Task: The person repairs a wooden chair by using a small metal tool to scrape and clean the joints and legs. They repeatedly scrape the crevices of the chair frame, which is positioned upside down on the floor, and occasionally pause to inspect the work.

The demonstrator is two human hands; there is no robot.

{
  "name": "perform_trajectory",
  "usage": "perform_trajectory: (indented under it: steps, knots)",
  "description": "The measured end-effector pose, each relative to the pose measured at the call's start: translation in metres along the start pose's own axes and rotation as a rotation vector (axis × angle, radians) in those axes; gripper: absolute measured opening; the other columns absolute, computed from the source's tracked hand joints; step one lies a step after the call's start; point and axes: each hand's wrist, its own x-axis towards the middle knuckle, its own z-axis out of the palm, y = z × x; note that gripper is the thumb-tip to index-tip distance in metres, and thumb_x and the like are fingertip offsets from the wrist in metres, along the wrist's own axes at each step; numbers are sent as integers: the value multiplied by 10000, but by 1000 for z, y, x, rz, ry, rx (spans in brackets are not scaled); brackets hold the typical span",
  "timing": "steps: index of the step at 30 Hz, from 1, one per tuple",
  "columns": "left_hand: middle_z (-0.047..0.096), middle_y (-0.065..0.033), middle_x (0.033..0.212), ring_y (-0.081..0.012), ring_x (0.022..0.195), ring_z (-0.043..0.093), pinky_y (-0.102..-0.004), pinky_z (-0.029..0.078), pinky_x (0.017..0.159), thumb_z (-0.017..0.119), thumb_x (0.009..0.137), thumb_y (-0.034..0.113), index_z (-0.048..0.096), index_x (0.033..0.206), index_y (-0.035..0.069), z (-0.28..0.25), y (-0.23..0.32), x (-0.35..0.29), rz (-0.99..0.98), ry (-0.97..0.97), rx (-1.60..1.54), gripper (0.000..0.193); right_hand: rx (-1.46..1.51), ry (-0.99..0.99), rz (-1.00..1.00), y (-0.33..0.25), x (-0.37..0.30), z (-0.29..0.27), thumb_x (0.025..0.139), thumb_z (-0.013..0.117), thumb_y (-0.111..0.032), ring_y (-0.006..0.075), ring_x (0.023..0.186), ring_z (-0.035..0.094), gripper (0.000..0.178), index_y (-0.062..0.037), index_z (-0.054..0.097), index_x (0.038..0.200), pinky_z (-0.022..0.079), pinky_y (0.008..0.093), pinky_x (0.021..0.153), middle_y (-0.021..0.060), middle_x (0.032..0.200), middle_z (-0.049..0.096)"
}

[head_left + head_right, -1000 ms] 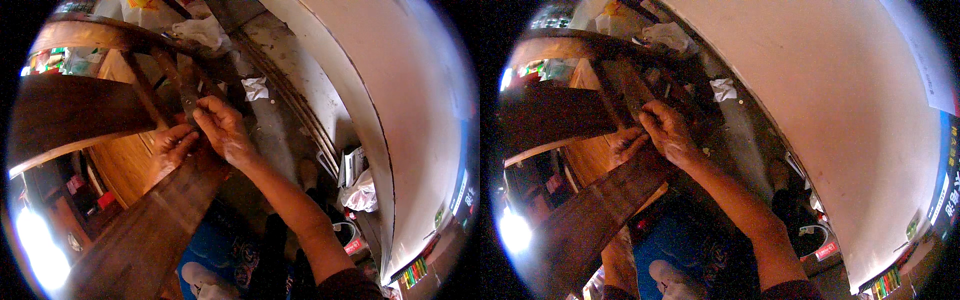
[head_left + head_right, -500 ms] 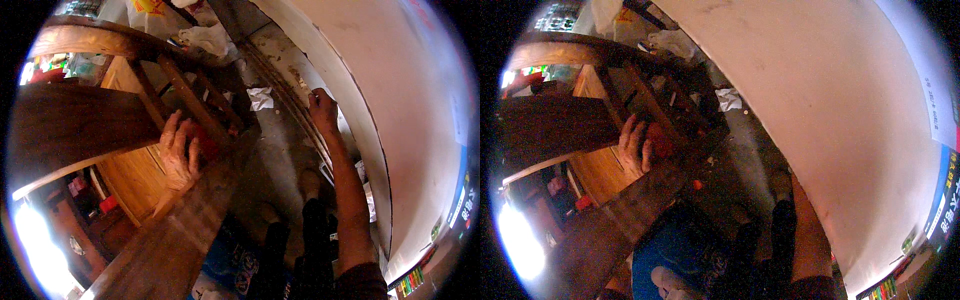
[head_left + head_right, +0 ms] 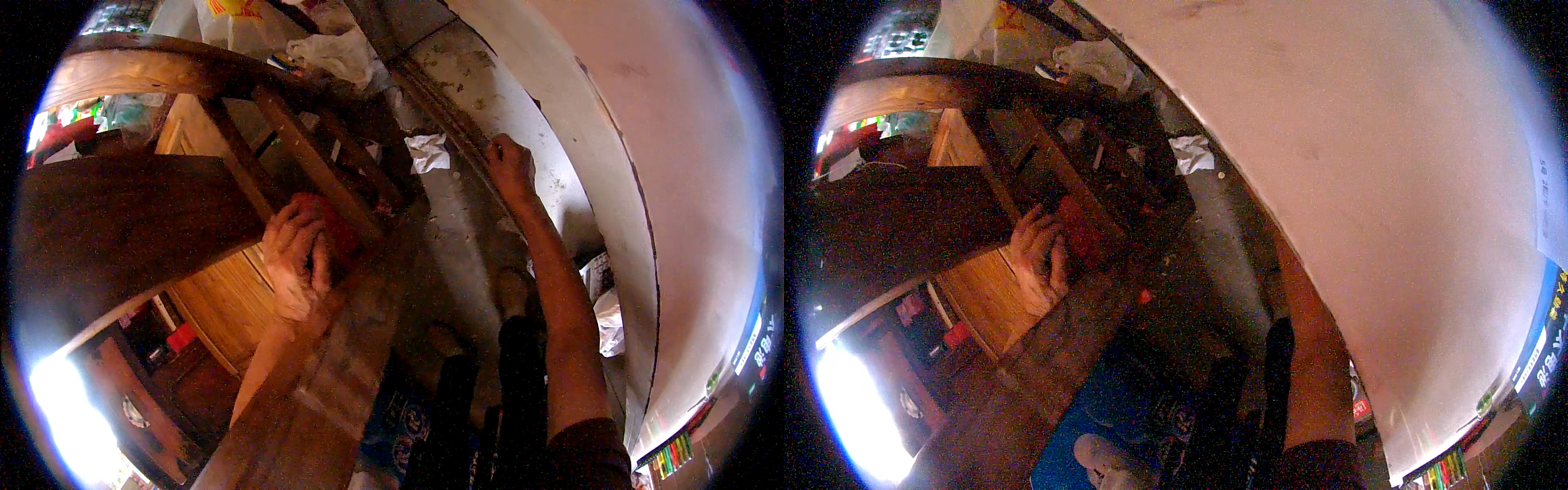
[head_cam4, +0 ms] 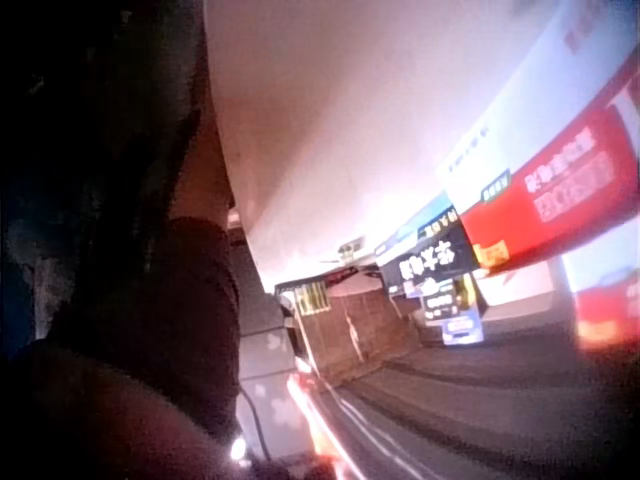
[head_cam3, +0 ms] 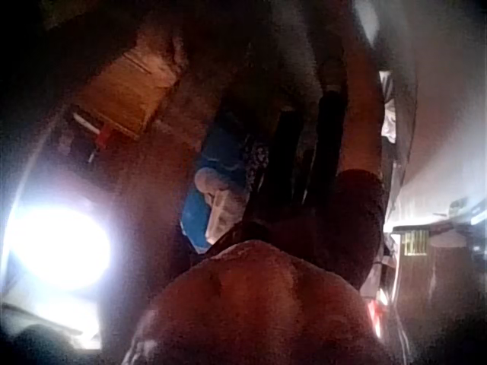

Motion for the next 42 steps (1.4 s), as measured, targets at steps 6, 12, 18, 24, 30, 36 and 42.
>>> perform_trajectory:
  steps: [6, 12, 18, 24, 30, 36, 42]
  knots:
    - [591, -145, 908, -355, 998, 500, -455, 363, 890, 545, 697, 62, 607, 819, -2, -2, -1, 1, 2, -23, -6, 150, -27, 41, -59, 7, 4, 29, 783, 537, -161, 375, 686, 586, 137, -35, 577, 818, 462, 432, 601, 194, 731, 600]
    - [594, -141, 895, -349, 986, 508, -459, 361, 890, 547, 687, 56, 607, 811, 0, 1, -5, -2, -4, 2, -17, 149, 68, 53, -38, 17, 20, 43, 772, 547, -142, 355, 728, 599, 146, -13, 595, 823, 466, 412, 640, 203, 762, 602]
    - [583, -157, 958, -366, 1046, 470, -464, 341, 910, 536, 719, 24, 584, 867, -15, -2, -8, -7, 5, -78, 4, 160, 176, -44, -28, 15, 33, 59, 773, 551, -137, 333, 759, 600, 195, 25, 602, 869, 462, 388, 699, 208, 788, 602]
    - [595, -133, 870, -354, 964, 521, -455, 379, 860, 565, 652, 27, 606, 789, 2, -7, 2, 1, -8, -26, -14, 145, 141, 92, -110, 39, 68, 106, 775, 554, -142, 327, 817, 588, 214, 22, 621, 893, 451, 374, 772, 204, 839, 606]
    - [591, -134, 866, -354, 965, 522, -457, 379, 852, 566, 651, 21, 604, 792, 3, -8, 4, 3, -3, -55, -5, 147, 293, -31, 100, 44, 97, 129, 774, 563, -162, 321, 899, 562, 223, 13, 609, 903, 434, 370, 804, 215, 918, 581]
    - [592, -133, 876, -348, 994, 511, -480, 371, 857, 566, 650, 20, 606, 804, 2, -7, 5, -2, -49, -53, -21, 160, 202, -155, -18, 31, 90, 110, 774, 546, -158, 342, 778, 556, 199, 24, 558, 854, 436, 401, 729, 210, 846, 577]
    - [593, -126, 880, -343, 997, 511, -474, 366, 861, 563, 651, 25, 608, 804, 6, -7, 1, -5, -43, -61, -19, 160, 161, 134, -178, 27, 79, 125, 798, 517, -184, 399, 721, 528, 229, 40, 539, 843, 423, 445, 676, 246, 784, 551]
